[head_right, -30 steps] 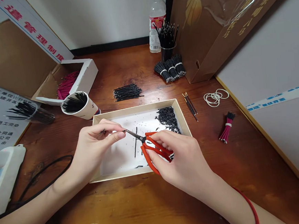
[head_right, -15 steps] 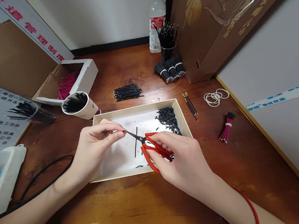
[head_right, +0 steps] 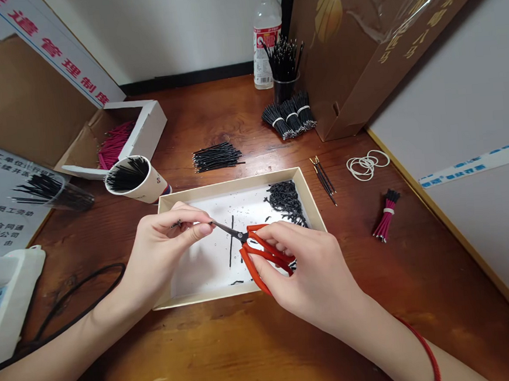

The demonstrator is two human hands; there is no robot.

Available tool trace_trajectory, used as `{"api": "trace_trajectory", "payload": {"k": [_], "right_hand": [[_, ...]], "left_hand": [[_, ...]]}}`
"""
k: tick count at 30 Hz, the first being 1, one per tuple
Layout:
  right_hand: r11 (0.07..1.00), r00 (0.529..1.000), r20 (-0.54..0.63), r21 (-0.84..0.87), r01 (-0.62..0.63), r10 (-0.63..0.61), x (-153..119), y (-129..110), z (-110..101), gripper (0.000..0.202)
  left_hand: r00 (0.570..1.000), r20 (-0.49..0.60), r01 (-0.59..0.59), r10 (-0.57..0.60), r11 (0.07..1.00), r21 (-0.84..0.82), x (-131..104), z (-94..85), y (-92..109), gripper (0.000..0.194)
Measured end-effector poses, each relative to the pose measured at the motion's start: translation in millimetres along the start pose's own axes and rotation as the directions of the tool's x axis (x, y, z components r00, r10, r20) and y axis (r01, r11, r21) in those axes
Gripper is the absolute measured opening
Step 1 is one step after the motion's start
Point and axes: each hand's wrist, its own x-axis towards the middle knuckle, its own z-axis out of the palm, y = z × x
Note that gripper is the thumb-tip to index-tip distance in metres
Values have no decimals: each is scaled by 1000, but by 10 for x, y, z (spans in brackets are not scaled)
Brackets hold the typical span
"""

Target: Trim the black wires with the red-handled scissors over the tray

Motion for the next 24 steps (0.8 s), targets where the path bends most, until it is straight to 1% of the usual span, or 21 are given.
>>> {"api": "trace_trajectory", "payload": {"k": [10, 15, 20, 24], "right_hand": [[1000, 999, -34, -10, 27, -27, -9, 8, 5, 8], [1000, 1000, -15, -21, 14, -15, 6, -7, 7, 8], [999, 999, -30, -21, 34, -34, 6, -7, 15, 8], [1000, 999, -23, -17, 22, -23, 12, -5, 16, 7]], "left_hand": [[1000, 19, -11, 11, 1000, -15, 6, 2, 0, 9], [1000, 18, -5, 6, 1000, -6, 1, 0, 4, 8], [1000, 27, -12, 12, 1000, -2, 4, 0, 9, 8], [1000, 22, -12, 12, 1000, 3, 6, 5, 8, 7]]}}
